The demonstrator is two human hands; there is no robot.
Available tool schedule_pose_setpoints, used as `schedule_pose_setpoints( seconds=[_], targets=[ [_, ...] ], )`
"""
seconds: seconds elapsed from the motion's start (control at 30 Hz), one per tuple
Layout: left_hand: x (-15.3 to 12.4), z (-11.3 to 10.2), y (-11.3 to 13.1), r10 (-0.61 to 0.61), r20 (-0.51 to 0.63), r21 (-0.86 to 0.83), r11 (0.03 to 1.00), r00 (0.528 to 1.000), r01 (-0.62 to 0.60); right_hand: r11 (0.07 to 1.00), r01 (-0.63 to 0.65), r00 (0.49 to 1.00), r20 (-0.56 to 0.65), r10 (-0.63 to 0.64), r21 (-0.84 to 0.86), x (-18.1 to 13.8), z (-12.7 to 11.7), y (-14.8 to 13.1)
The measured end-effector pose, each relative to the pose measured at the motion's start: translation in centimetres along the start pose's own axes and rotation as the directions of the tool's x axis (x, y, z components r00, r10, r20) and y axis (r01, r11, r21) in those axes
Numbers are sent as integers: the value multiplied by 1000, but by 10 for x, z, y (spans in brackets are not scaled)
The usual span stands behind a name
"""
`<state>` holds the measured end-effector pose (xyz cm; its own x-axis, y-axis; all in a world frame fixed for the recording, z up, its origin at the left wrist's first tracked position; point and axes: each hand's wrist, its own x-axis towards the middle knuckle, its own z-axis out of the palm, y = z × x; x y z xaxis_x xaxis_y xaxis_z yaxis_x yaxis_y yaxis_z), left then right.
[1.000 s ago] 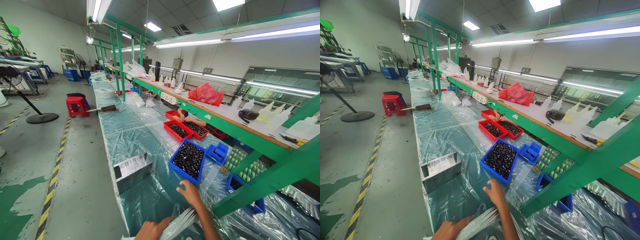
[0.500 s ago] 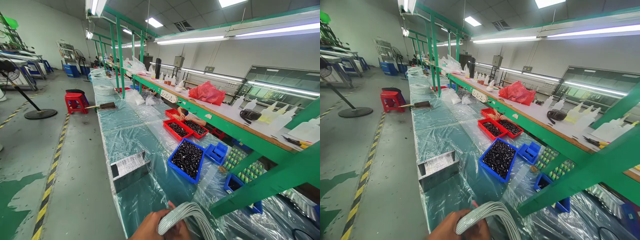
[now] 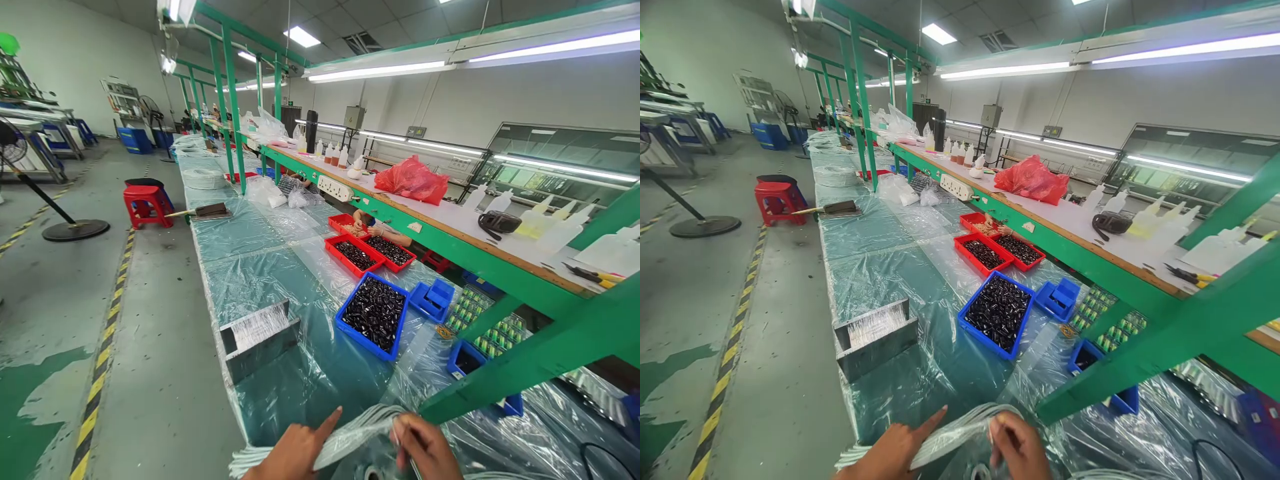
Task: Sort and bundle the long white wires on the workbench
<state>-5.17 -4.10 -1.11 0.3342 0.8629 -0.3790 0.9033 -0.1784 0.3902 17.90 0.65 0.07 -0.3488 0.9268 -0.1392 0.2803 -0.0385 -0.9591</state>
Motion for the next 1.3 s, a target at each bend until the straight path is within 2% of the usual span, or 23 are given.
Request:
schedule_pose_setpoints(
  seconds=[0.07,0.13,0.2,0.3,0.43,0.5,0.57,0.67,0.73,0.8,0.9,1.0,1.07,1.2,1.3],
  targets=[
    [0,-2,10,16,85,78,997,996,-22,999,40,992,-118,-41,-13,22,4,-19],
    [1,-1,15,44,130,113,992,991,-59,999,46,979,-197,-47,-10,52,17,-27],
    [1,1,15,84,131,135,986,988,-102,999,35,978,-207,-42,-40,83,32,-22],
    [-5,2,9,130,99,104,985,987,-141,985,-41,989,-145,17,-165,117,45,2],
    [-19,-8,1,49,43,-1,999,998,-49,911,-192,980,-124,157,-366,121,37,37],
    [-24,-12,-2,-2,-18,-62,998,1000,1,872,-253,966,-165,201,-420,111,26,46],
    [-27,-15,-3,-13,-91,-171,985,996,-3,857,-295,948,-238,209,-422,102,13,45],
    [-25,-14,-4,11,-152,-337,939,988,-62,887,-300,905,-399,148,-351,88,-4,33],
    [-21,-13,-5,-2,-167,-387,920,986,-64,935,-235,875,-476,85,-265,76,-11,25],
    [-18,-12,-5,-23,-161,-410,911,987,-46,977,-152,868,-493,59,-151,60,-10,23],
    [-12,-12,-6,-24,-168,-442,895,985,-54,991,-127,907,-401,129,33,30,11,37],
    [-7,-11,-9,9,-194,-464,880,981,-100,969,-166,940,-269,212,185,8,48,61],
    [-4,-10,-10,34,-207,-475,871,978,-131,944,-149,945,-240,224,295,6,75,75],
    [1,-6,-12,74,-230,-489,853,970,-181,847,-127,961,-146,234,516,20,116,91],
    [4,-3,-19,46,-211,-481,864,976,-145,820,-184,965,-61,256,542,22,133,92]
  ],
)
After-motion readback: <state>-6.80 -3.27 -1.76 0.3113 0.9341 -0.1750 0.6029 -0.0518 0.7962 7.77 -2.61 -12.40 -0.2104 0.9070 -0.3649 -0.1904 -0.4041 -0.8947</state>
